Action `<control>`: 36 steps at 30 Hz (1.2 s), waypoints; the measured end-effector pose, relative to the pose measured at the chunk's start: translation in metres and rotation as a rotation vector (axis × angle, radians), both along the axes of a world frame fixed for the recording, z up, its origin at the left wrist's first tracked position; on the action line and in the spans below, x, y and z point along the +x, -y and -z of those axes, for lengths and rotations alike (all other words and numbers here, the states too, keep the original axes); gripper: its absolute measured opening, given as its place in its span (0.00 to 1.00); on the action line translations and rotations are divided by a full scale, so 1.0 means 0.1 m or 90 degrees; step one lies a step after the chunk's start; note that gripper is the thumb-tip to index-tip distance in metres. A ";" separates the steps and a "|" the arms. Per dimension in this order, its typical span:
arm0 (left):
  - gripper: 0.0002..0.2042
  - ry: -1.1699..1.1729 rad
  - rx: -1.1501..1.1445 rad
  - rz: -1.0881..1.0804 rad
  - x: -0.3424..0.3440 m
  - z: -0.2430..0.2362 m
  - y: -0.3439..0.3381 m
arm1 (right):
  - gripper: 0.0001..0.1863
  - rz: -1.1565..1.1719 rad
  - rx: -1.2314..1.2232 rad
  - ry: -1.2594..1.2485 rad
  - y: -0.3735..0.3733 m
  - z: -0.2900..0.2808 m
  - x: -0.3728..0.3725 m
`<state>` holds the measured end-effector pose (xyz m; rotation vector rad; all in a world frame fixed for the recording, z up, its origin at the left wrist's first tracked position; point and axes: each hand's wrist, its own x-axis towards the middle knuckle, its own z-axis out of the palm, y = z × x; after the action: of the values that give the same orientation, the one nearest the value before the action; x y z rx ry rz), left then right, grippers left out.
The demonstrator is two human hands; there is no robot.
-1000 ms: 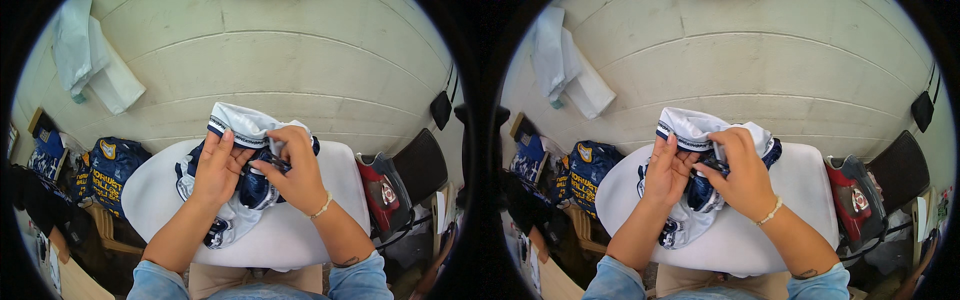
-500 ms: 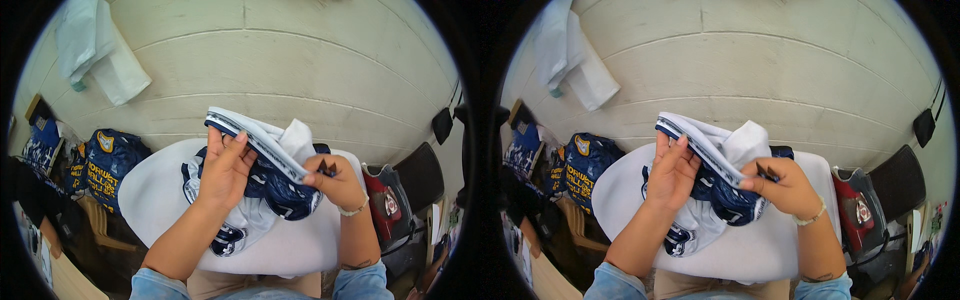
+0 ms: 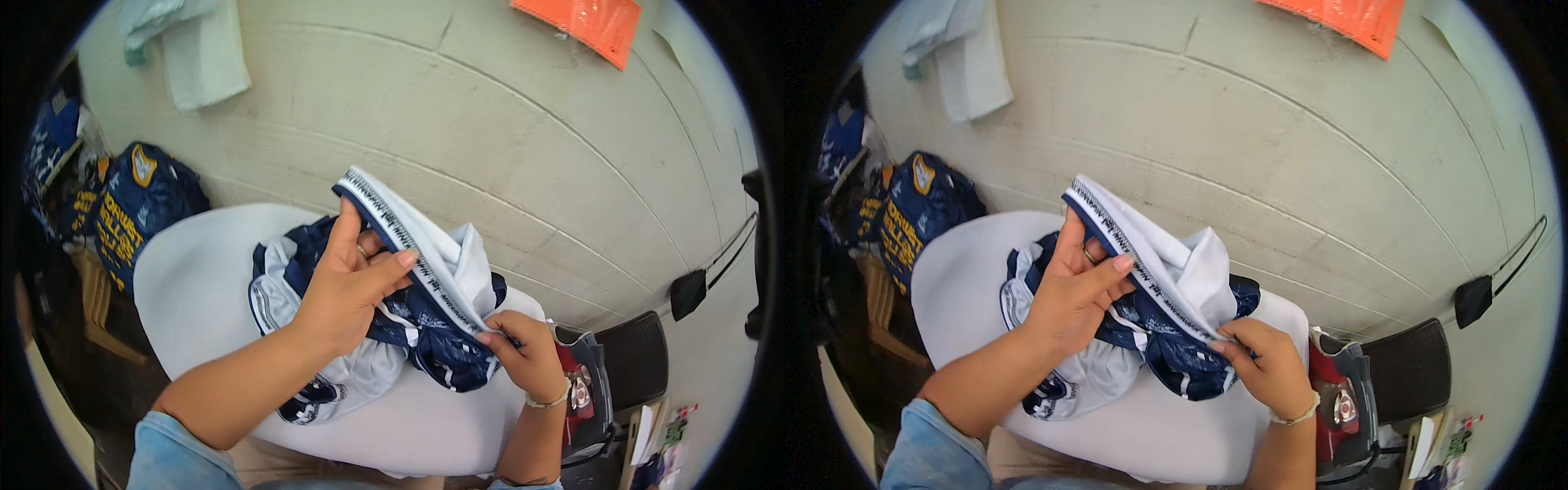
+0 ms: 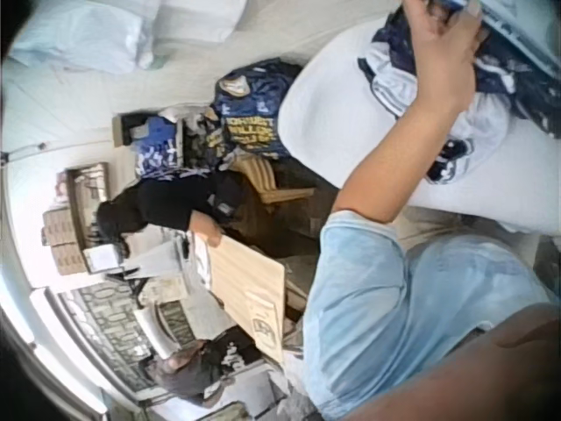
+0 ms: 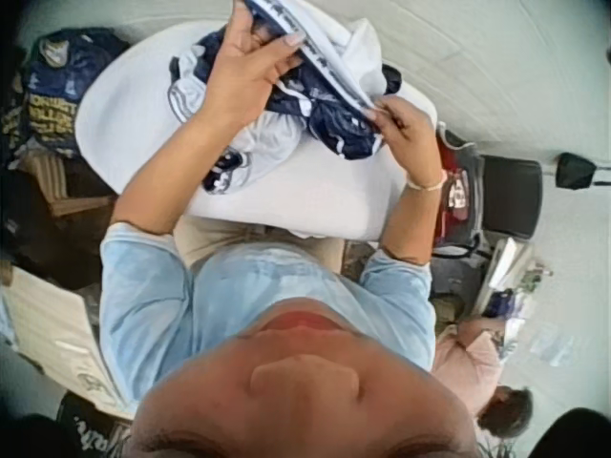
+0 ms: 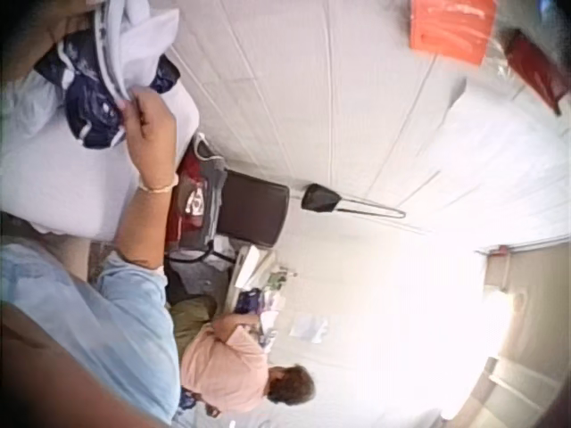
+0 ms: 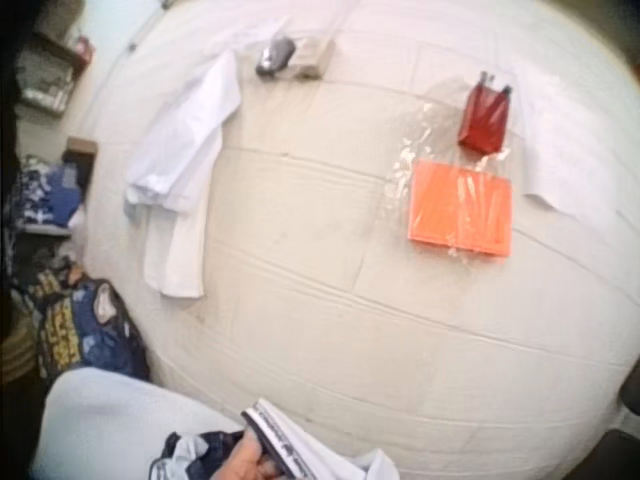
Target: The person uses small scissors to trim the elastic waistband and seams of a blue and white garment. They repeatedly reposition the fabric and make short cuts along the edges.
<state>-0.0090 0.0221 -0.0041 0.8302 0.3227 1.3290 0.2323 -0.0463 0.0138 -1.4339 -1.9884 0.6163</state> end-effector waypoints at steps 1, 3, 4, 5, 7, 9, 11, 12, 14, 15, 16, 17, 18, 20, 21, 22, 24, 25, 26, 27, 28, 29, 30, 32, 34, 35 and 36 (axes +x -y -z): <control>0.44 -0.033 -0.003 -0.011 0.01 0.01 0.02 | 0.08 0.021 0.051 0.052 -0.02 0.02 -0.03; 0.46 -0.019 0.053 0.004 0.02 0.01 0.05 | 0.11 0.038 0.067 0.046 -0.05 0.05 -0.07; 0.46 -0.038 0.058 -0.008 0.03 0.01 0.06 | 0.13 0.059 0.079 0.046 -0.07 0.05 -0.10; 0.45 -0.042 0.083 -0.019 0.04 0.01 0.07 | 0.15 0.073 0.088 0.026 -0.07 0.05 -0.11; 0.45 -0.060 0.090 -0.011 0.04 -0.01 0.09 | 0.19 0.124 0.099 -0.005 -0.05 0.03 -0.13; 0.44 -0.064 0.100 0.008 0.04 -0.04 0.11 | 0.22 0.135 0.161 -0.022 -0.02 -0.02 -0.16; 0.44 -0.048 0.101 0.031 0.05 -0.05 0.15 | 0.22 0.135 0.223 -0.054 0.02 -0.04 -0.22; 0.43 -0.029 0.095 0.046 0.06 -0.04 0.17 | 0.20 0.110 0.259 -0.088 0.04 -0.04 -0.27; 0.40 -0.011 0.086 0.070 0.08 -0.02 0.19 | 0.17 0.069 0.288 -0.064 0.07 -0.01 -0.37; 0.39 -0.005 0.080 0.081 0.09 0.00 0.20 | 0.16 0.056 0.290 -0.045 0.07 0.01 -0.42; 0.32 0.017 0.046 0.097 0.10 0.02 0.23 | 0.12 0.051 0.268 -0.039 0.09 0.03 -0.46; 0.30 0.031 0.006 0.118 0.10 0.03 0.24 | 0.12 0.044 0.282 -0.050 0.09 0.04 -0.48; 0.27 0.037 -0.038 0.139 0.08 0.04 0.25 | 0.11 0.037 0.282 -0.051 0.08 0.04 -0.49; 0.23 0.044 -0.097 0.151 0.08 0.04 0.25 | 0.10 0.026 0.271 -0.045 0.08 0.03 -0.48; 0.22 0.045 -0.111 0.146 0.07 0.04 0.24 | 0.10 0.024 0.259 -0.039 0.08 0.01 -0.45; 0.20 0.058 -0.108 0.145 0.07 0.04 0.23 | 0.09 0.025 0.248 -0.029 0.08 0.00 -0.43; 0.19 0.009 -0.110 0.122 0.07 0.03 0.21 | 0.09 0.018 0.224 -0.019 0.08 -0.02 -0.39; 0.18 -0.006 -0.100 0.115 0.07 0.02 0.22 | 0.10 0.018 0.212 -0.012 0.09 -0.02 -0.38; 0.20 -0.017 -0.081 0.110 0.07 0.02 0.22 | 0.12 0.026 0.197 -0.026 0.09 -0.01 -0.37; 0.21 -0.024 -0.060 0.106 0.08 0.02 0.23 | 0.15 0.035 0.183 -0.041 0.10 0.00 -0.37; 0.22 -0.031 -0.038 0.102 0.08 0.02 0.23 | 0.18 0.044 0.168 -0.056 0.12 0.01 -0.37; 0.24 -0.035 -0.021 0.101 0.08 0.02 0.25 | 0.21 0.041 0.164 -0.114 0.13 0.03 -0.37; 0.25 -0.038 -0.004 0.098 0.08 0.01 0.26 | 0.24 0.038 0.161 -0.173 0.15 0.04 -0.37; 0.28 -0.039 0.030 0.098 0.08 0.01 0.28 | 0.29 0.007 0.116 -0.285 0.22 0.05 -0.37; 0.30 -0.025 0.069 0.101 0.08 0.00 0.29 | 0.27 -0.003 0.169 -0.246 0.27 0.05 -0.37; 0.31 -0.034 0.070 0.093 0.09 0.00 0.30 | 0.25 -0.022 0.219 -0.231 0.29 0.04 -0.37; 0.31 -0.031 0.079 0.084 0.11 0.00 0.31 | 0.23 -0.027 0.223 -0.235 0.30 0.05 -0.39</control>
<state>0.0016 -0.0086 -0.0042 0.9726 0.2215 1.2153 0.1932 -0.0763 0.0090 -0.9904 -1.7330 0.4801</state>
